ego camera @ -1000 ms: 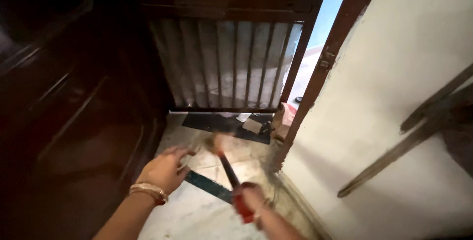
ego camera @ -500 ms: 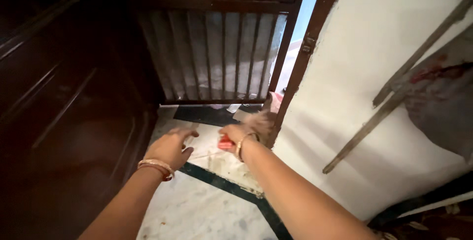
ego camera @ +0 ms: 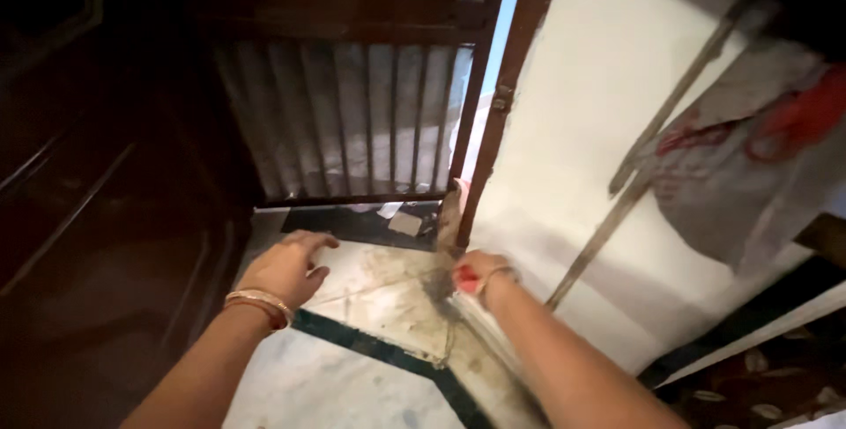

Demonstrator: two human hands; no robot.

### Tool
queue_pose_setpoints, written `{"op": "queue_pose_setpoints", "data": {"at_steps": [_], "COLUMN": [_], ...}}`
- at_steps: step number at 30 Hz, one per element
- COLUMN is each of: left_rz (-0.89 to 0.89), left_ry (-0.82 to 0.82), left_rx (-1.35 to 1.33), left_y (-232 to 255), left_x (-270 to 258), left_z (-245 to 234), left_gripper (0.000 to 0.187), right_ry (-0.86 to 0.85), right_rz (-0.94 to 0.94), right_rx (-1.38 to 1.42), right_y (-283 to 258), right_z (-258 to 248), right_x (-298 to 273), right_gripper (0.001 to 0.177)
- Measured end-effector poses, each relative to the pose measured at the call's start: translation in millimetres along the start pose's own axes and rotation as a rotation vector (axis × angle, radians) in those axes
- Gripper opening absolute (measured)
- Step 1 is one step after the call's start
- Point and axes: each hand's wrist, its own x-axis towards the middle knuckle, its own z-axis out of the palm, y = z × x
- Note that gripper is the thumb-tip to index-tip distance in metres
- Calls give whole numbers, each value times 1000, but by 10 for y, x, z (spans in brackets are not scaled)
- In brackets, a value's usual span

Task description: The person sweeps the floor with a broom, moving debris through a hallway and under furniture, eventually opening a door and sweeping the dirt out.

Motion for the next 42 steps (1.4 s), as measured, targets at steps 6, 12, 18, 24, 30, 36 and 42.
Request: {"op": "queue_pose_setpoints", "data": {"at_steps": [6,12,18,24,30,36,42], "left_rz": [-16,-34,-174,-176,-326,-376,-349], "left_ry": [24,87,104,198,107,121,150], "left_rx": [-27,-58,-39,-86,-63,-46,-21], "left_y": [202,334,569,838,1225,1434,1452], "left_x": [-17,-217,-491,-811,-1067,-1171,-1318], "left_z": [-1,92,359,952,1061,930,1013], "left_gripper": [39,39,39,42,42,39,40], "right_ry": [-285,-839,-951,-742,-355,-552,-926], "right_rz": [-721,34,420,12,-358,-537,-70], "right_rx": [-1430,-1182,-1144,-1751,-1702,-1562,-1412], "right_y": [263,255,457,616,462,595,638], "right_z": [485,-324,-1255,-1921,-1617,-1450,-1490], "right_x": [-433,-874,-683,517,124,-1069,-1783], "right_gripper": [43,20,12,26,27,36,63]}}
